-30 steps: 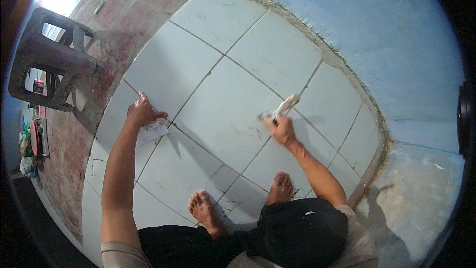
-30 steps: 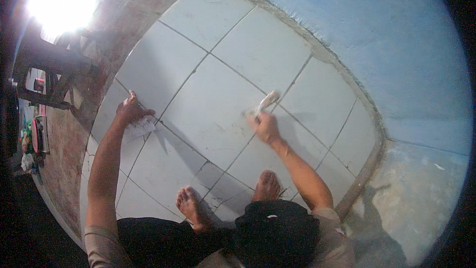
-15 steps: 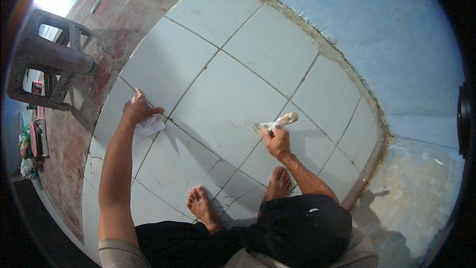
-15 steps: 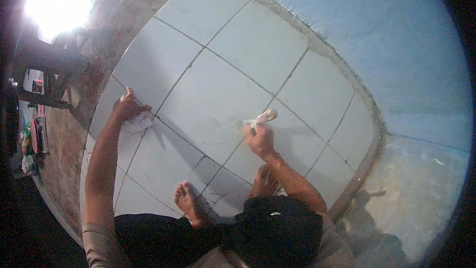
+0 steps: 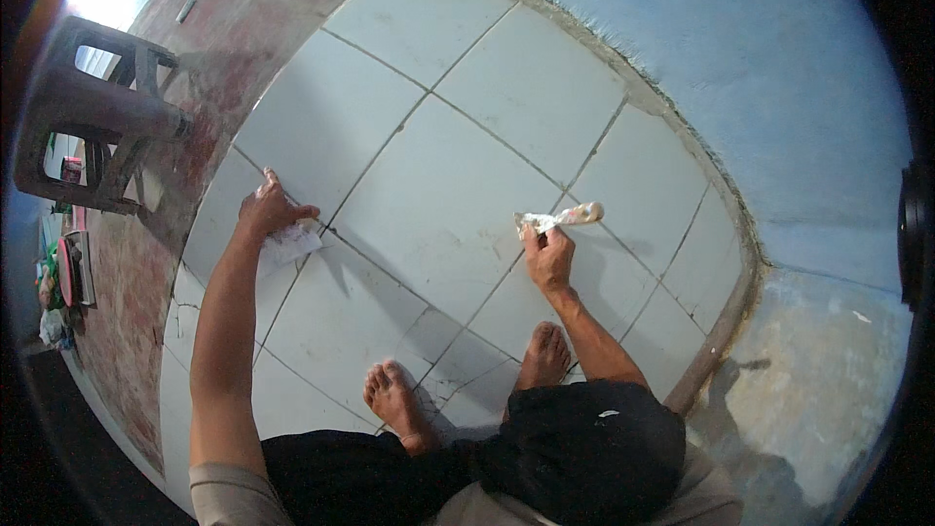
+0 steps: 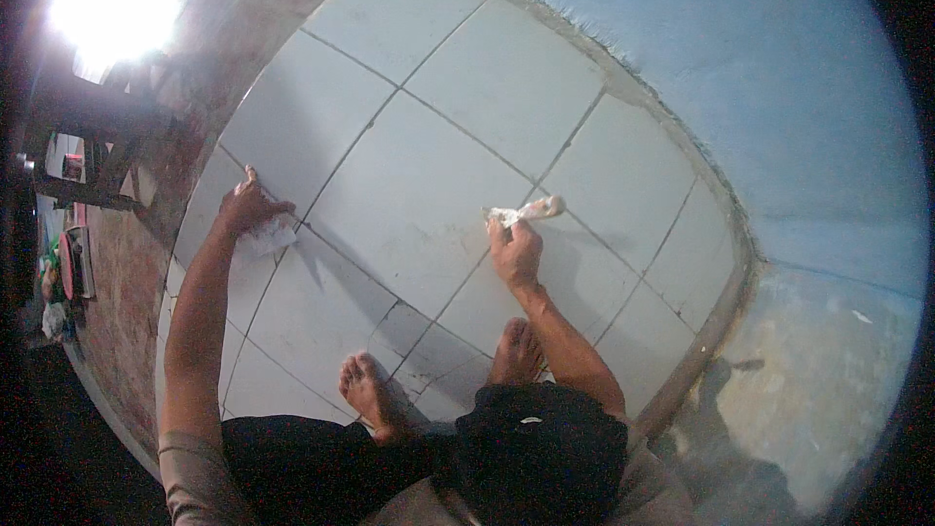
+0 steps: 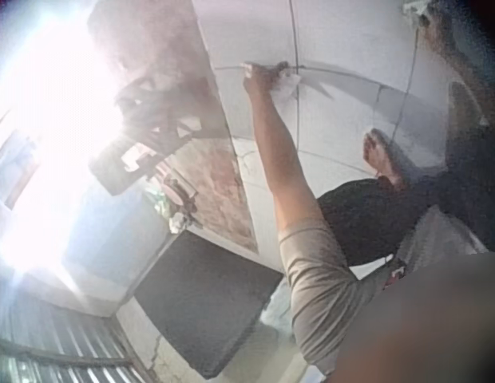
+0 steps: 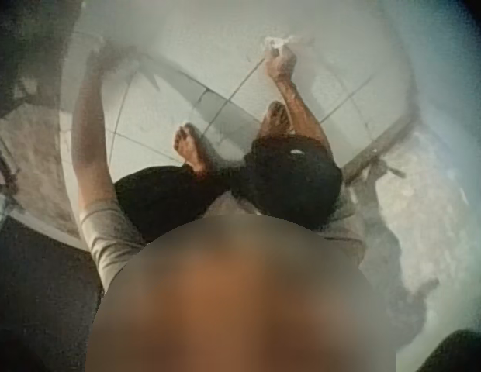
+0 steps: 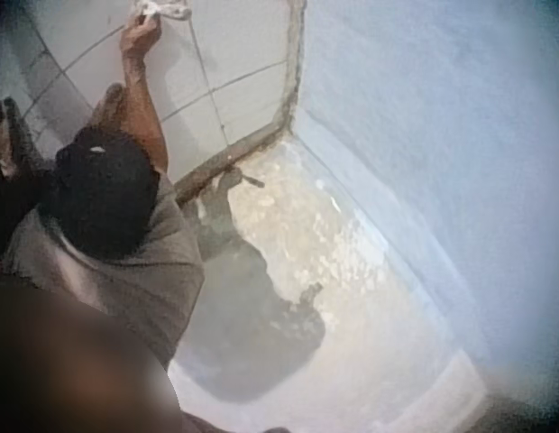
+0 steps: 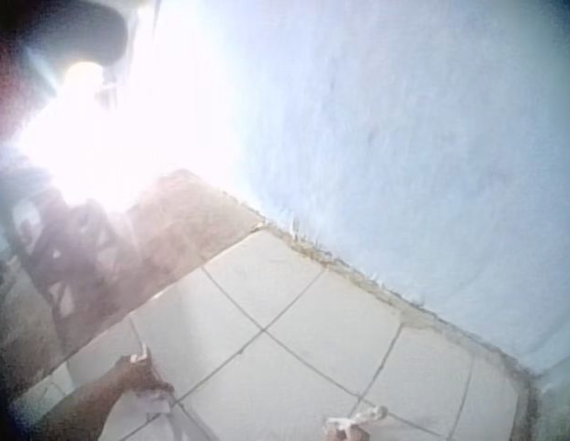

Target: The person applies grout to the gaps between floor tiles using a grout float and a smaller tool. They spread the material into the joints and smooth the surface while sitting on the floor.

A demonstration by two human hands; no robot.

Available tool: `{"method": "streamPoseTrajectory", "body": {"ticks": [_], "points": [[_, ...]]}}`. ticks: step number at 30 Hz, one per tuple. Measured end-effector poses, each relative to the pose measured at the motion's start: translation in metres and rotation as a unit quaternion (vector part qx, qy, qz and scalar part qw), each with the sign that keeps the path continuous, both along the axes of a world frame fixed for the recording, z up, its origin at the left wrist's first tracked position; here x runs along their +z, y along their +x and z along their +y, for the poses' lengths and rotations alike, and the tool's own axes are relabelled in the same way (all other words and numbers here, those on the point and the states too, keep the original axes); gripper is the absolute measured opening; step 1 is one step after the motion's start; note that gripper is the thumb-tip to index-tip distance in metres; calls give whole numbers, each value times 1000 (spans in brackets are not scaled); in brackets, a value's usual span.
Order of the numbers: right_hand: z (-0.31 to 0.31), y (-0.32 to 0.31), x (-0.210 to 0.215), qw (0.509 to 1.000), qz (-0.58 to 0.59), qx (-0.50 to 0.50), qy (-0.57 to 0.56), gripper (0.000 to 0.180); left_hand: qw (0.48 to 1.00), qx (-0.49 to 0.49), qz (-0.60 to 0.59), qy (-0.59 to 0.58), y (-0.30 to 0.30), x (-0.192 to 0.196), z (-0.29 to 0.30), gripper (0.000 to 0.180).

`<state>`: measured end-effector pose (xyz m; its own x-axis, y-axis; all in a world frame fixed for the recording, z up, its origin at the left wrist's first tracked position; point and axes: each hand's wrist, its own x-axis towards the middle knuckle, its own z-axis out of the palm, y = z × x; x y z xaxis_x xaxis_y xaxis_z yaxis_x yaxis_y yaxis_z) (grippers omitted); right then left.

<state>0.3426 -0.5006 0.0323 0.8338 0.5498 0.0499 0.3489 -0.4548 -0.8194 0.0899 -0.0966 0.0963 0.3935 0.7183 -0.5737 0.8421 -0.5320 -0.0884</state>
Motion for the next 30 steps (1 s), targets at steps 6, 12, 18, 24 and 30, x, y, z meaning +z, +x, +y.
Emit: {"method": "streamPoseTrajectory", "body": {"ticks": [6, 12, 18, 24, 30], "points": [[-40, -41, -30, 994, -78, 75, -33, 27, 1000, -19, -9, 0, 12, 0, 0, 147], [-11, -2, -12, 998, -4, 6, -59, 32, 1000, -3, 0, 1, 7, 5, -4, 144], [-29, -46, -17, 994, -85, 68, -14, 34, 1000, -15, 1, 5, 18, 8, -3, 144], [-28, -20, -18, 998, 11, 7, -68, 27, 1000, -4, -6, 4, 8, 2, -2, 145], [-47, -71, -16, 992, -28, 101, -65, 35, 1000, -4, -5, -2, 14, 4, -1, 143]]}}
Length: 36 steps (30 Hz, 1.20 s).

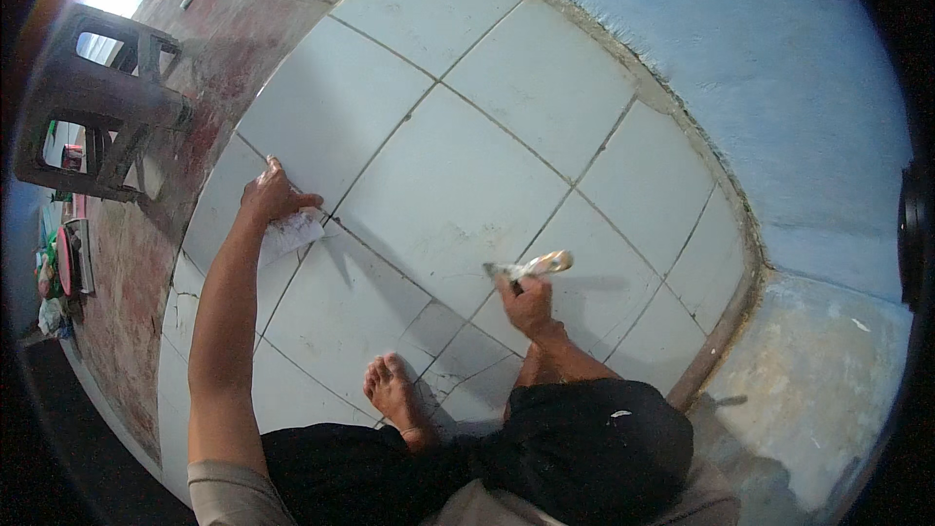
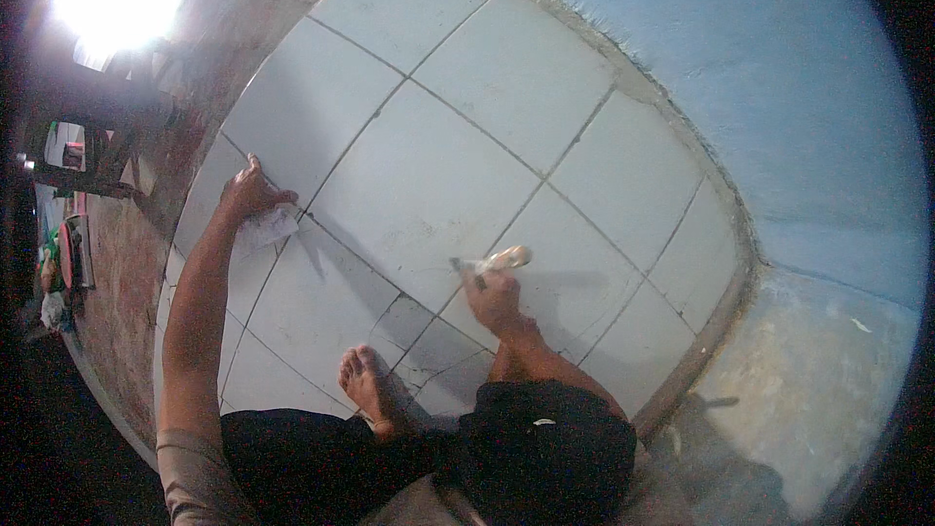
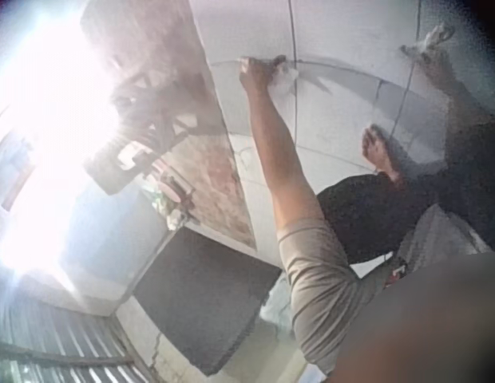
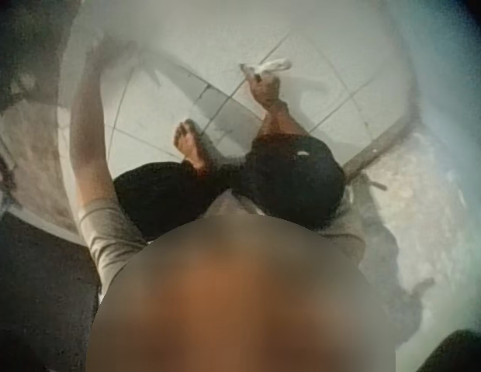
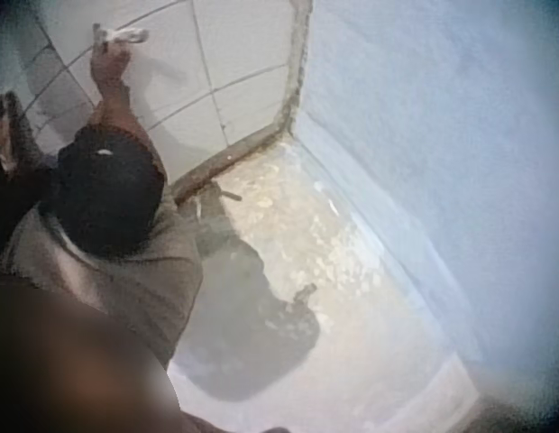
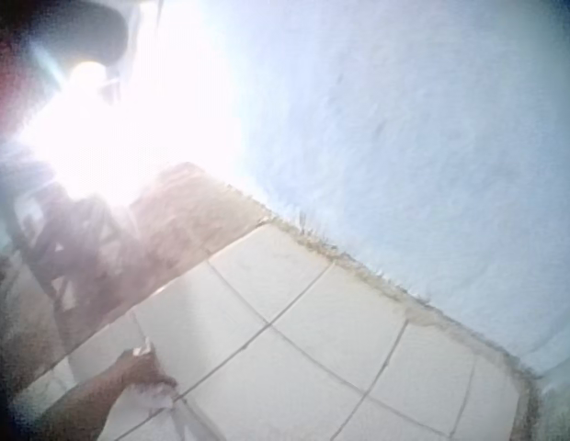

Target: The person applies grout to the gaps between floor tiles using a grout float and a smaller tool. They spread the material into the joints and smooth the surface while sitting on the floor.

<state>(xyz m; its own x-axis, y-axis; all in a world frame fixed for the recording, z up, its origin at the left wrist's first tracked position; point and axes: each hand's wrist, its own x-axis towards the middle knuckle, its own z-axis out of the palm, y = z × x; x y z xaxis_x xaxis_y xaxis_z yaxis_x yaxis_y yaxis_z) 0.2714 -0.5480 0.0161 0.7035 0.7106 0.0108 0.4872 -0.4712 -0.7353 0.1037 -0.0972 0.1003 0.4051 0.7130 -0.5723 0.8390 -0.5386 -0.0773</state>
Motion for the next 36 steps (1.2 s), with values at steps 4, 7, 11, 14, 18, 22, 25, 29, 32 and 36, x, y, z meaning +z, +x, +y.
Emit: {"method": "streamPoseTrajectory", "body": {"ticks": [4, 7, 11, 14, 18, 22, 25, 29, 32, 36], "points": [[19, 32, 9, 995, 20, -88, 33, 34, 999, -20, -7, 25, -10, -7, 2, 142], [6, 10, -1, 999, 3, -35, -8, 33, 1000, -4, 6, -3, 0, -5, 1, 143], [5, 5, 4, 999, 35, -11, -2, 30, 1000, -10, 5, 0, 0, -1, 0, 143], [23, 54, 4, 993, 1, -108, 39, 29, 1000, -6, -1, 9, -6, 0, -1, 143], [17, 28, -2, 997, -17, -80, 6, 29, 1000, -1, -3, -2, 0, -4, 1, 144], [14, 13, -2, 1000, -14, -17, 18, 29, 1000, -9, 19, -5, 1, -2, 2, 144], [38, 61, 6, 995, 10, -96, 22, 31, 1000, -13, 6, 25, -9, -6, 0, 144], [42, 58, 0, 993, 15, -114, 2, 31, 1000, -13, 2, 8, -4, -5, 0, 145], [35, 13, -9, 998, -44, -22, 45, 33, 1000, -6, 8, -4, -3, -5, 3, 145], [40, 48, -15, 998, -30, -51, 22, 32, 1000, -17, 8, 7, -6, -9, 5, 145]]}}
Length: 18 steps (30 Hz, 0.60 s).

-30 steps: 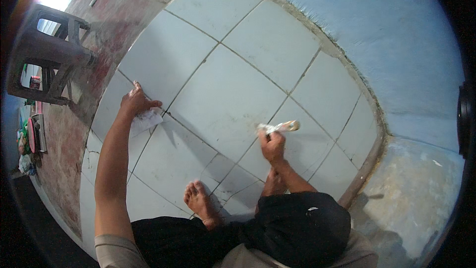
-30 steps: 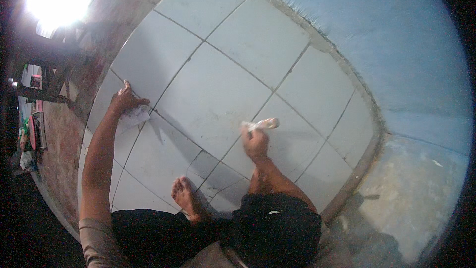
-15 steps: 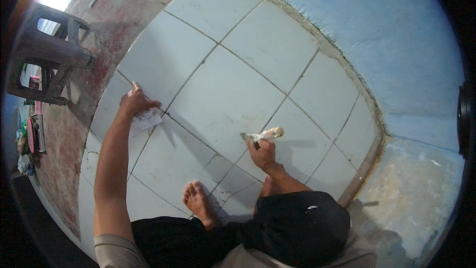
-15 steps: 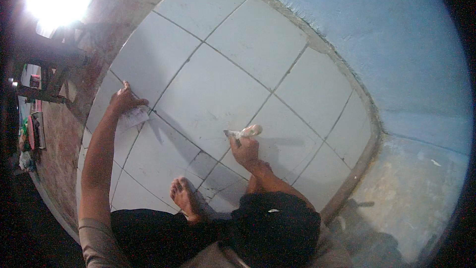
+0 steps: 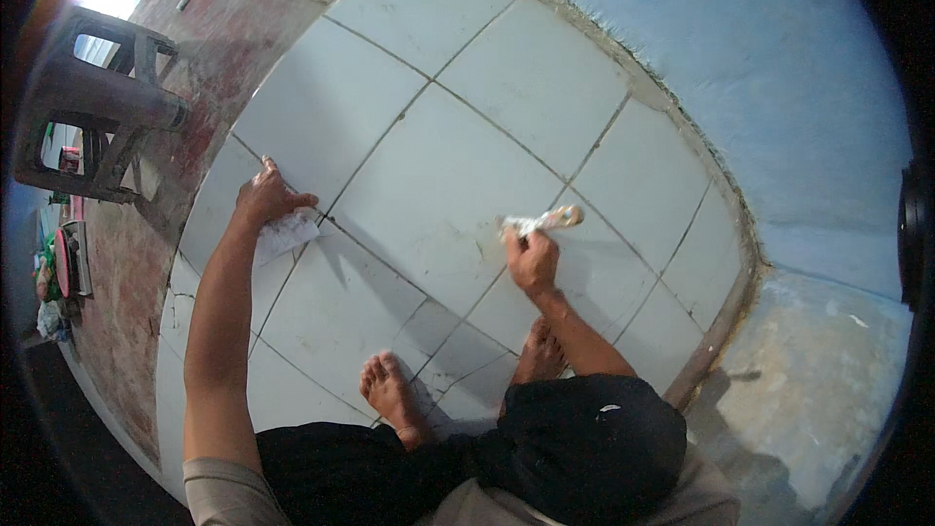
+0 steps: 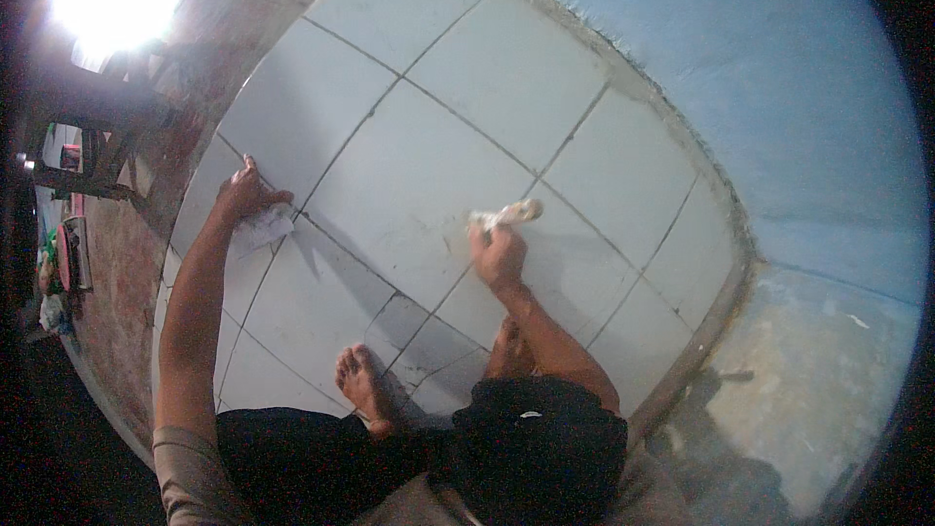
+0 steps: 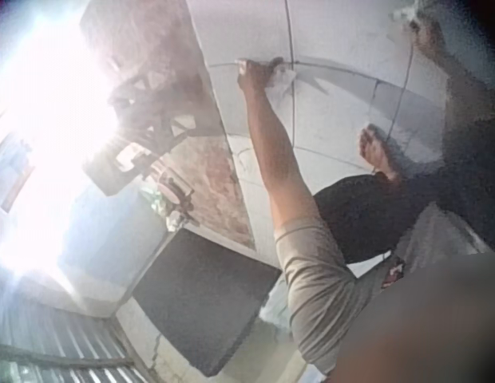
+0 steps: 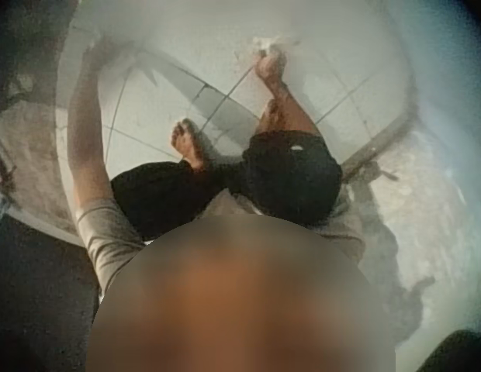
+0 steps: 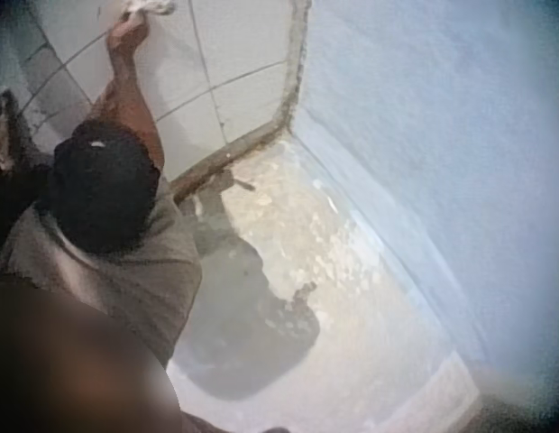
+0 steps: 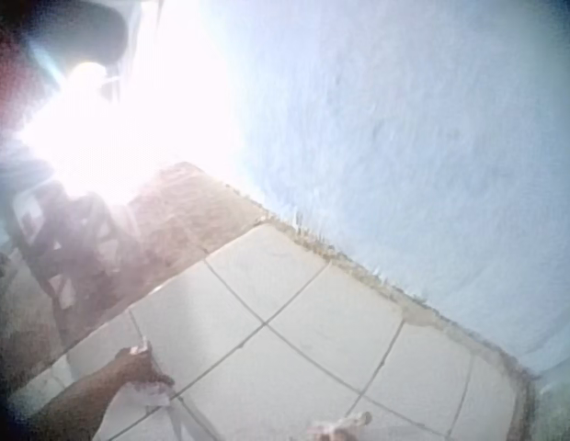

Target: The person applies grout to the gaps between floor tiles using a grout float and a smaller tool. They spread the material into the joints and smooth the surface while sitting on the floor.

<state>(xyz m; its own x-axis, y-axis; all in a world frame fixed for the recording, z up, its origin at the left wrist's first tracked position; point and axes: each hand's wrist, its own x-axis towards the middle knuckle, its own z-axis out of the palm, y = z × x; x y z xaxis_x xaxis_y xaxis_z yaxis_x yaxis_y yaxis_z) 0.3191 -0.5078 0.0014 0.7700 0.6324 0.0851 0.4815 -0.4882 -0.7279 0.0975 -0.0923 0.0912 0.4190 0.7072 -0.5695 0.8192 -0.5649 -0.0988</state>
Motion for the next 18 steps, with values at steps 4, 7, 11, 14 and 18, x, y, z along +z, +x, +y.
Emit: {"method": "streamPoseTrajectory", "body": {"ticks": [4, 7, 11, 14, 18], "points": [[20, 12, 17, 1000, 8, -6, -3, 32, 1000, 13, 21, -7, 5, 10, -5, 146], [9, -18, 14, 996, -40, 77, -33, 32, 999, 16, 25, -16, 8, 10, -7, 146], [29, 19, 22, 999, 21, 31, -29, 34, 1000, 14, 17, -9, 2, 8, -6, 145], [39, 26, 18, 999, 27, 30, 7, 34, 1000, 21, 16, -2, 4, 9, -5, 145], [21, -7, 7, 978, -97, 185, 10, 35, 1000, 21, 2, -11, 14, 13, -8, 143]]}}
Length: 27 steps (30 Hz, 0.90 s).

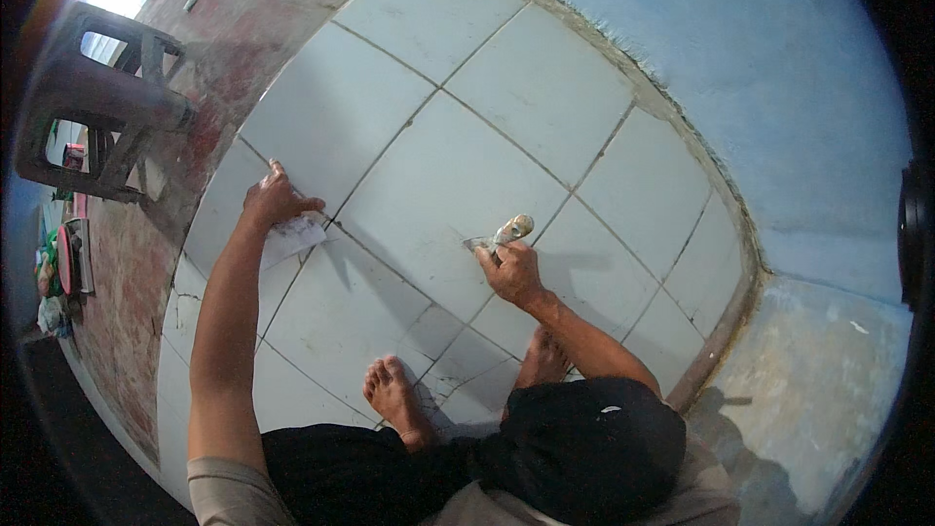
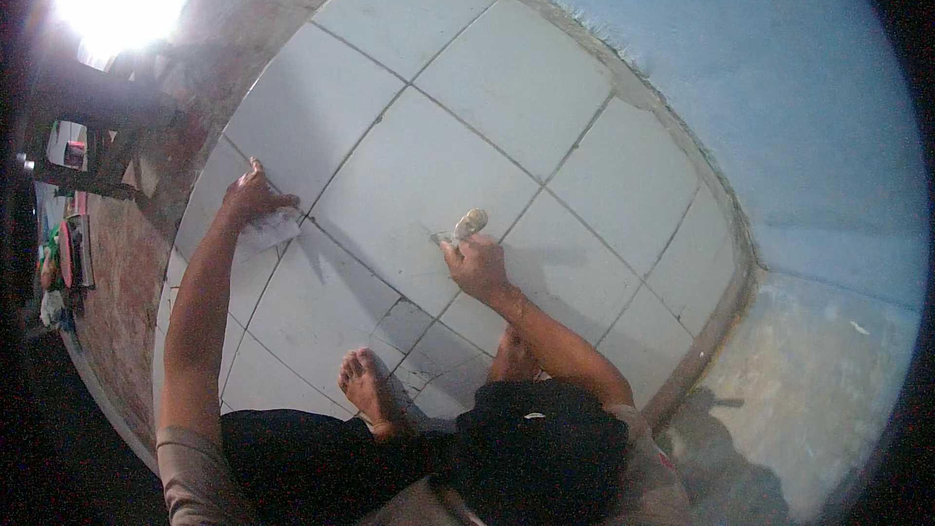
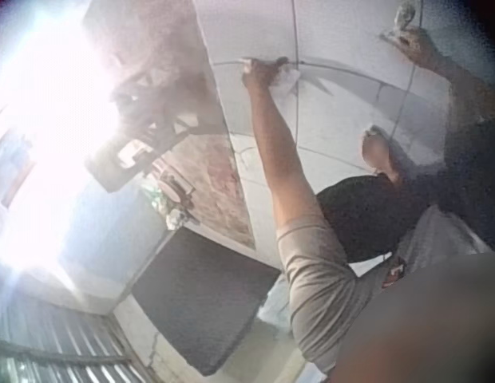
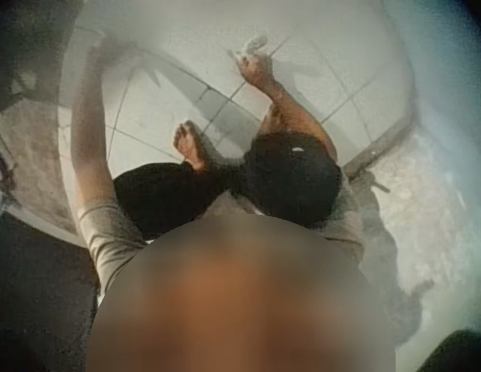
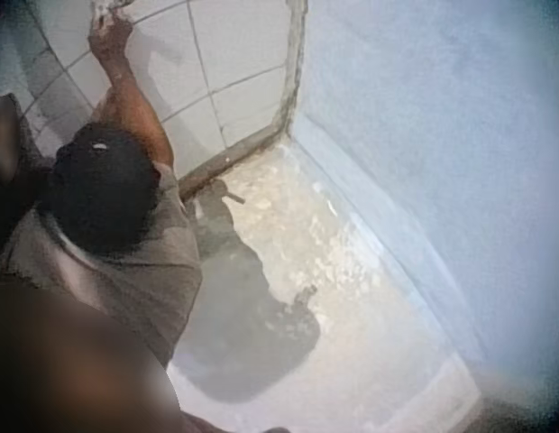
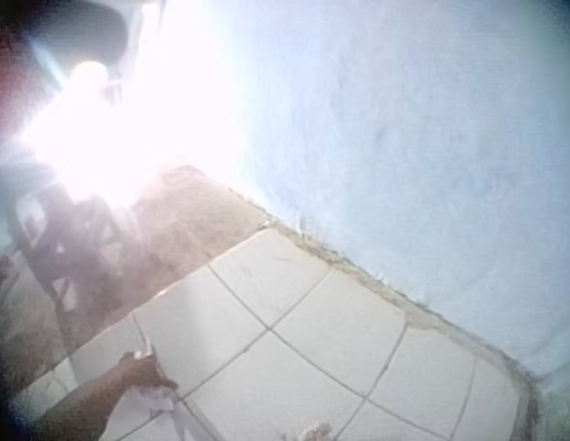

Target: The person applies grout to the gaps between floor tiles using a grout float and a smaller tool. They spread the material into the joints and smooth the surface while sitting on the floor.

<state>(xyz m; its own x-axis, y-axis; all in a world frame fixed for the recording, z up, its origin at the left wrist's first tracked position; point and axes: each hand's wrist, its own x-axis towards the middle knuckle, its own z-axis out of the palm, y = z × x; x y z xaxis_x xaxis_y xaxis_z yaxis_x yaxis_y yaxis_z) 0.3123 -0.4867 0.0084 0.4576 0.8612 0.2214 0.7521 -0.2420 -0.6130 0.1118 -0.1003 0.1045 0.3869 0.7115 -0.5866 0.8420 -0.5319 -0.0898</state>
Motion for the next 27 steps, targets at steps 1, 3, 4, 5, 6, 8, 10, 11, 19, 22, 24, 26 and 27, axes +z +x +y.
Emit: {"method": "streamPoseTrajectory", "body": {"ticks": [1, 3, 4, 5, 6, 8, 10, 11, 19, 22, 24, 26, 27], "points": [[6, 2, 15, 994, 85, -34, -61, 36, 1000, 5, -3, -2, -7, 1, -1, 143], [7, 30, 23, 985, 131, -85, -70, 38, 1000, 11, 5, -16, -11, -2, 4, 147], [3, 38, 24, 979, 155, -110, -78, 40, 999, 14, 11, -26, -14, -4, 4, 148], [-3, 41, 18, 980, 145, -124, -57, 40, 1000, 11, 5, -28, -13, -5, 4, 148], [-11, 41, 9, 981, 136, -137, -36, 40, 1000, 8, 0, -30, -13, -5, 5, 148], [-23, 24, 4, 978, 148, -145, -37, 40, 1000, 1, -2, -30, -13, -3, 5, 147], [-28, -23, 8, 969, 190, -136, -81, 40, 1000, -11, 2, -26, -10, -2, 5, 146], [-27, -36, 6, 978, 153, -129, -60, 39, 1000, -16, 5, -25, -7, -2, 5, 145], [13, 17, 15, 971, 136, -197, -16, 36, 1000, -9, 1, -4, -24, -10, -4, 131], [16, -16, 16, 986, 114, -119, -41, 36, 999, -31, 26, -6, -39, -2, -4, 123], [14, -25, 13, 994, 88, -53, -28, 34, 999, -32, 9, 42, -56, 1, -5, 111], [16, -13, 19, 992, 112, -24, -46, 32, 998, -18, 0, 57, -75, 9, -7, 98], [23, 5, 16, 992, 89, -38, -77, 29, 999, -5, -2, 50, -82, 19, -4, 92]]}}
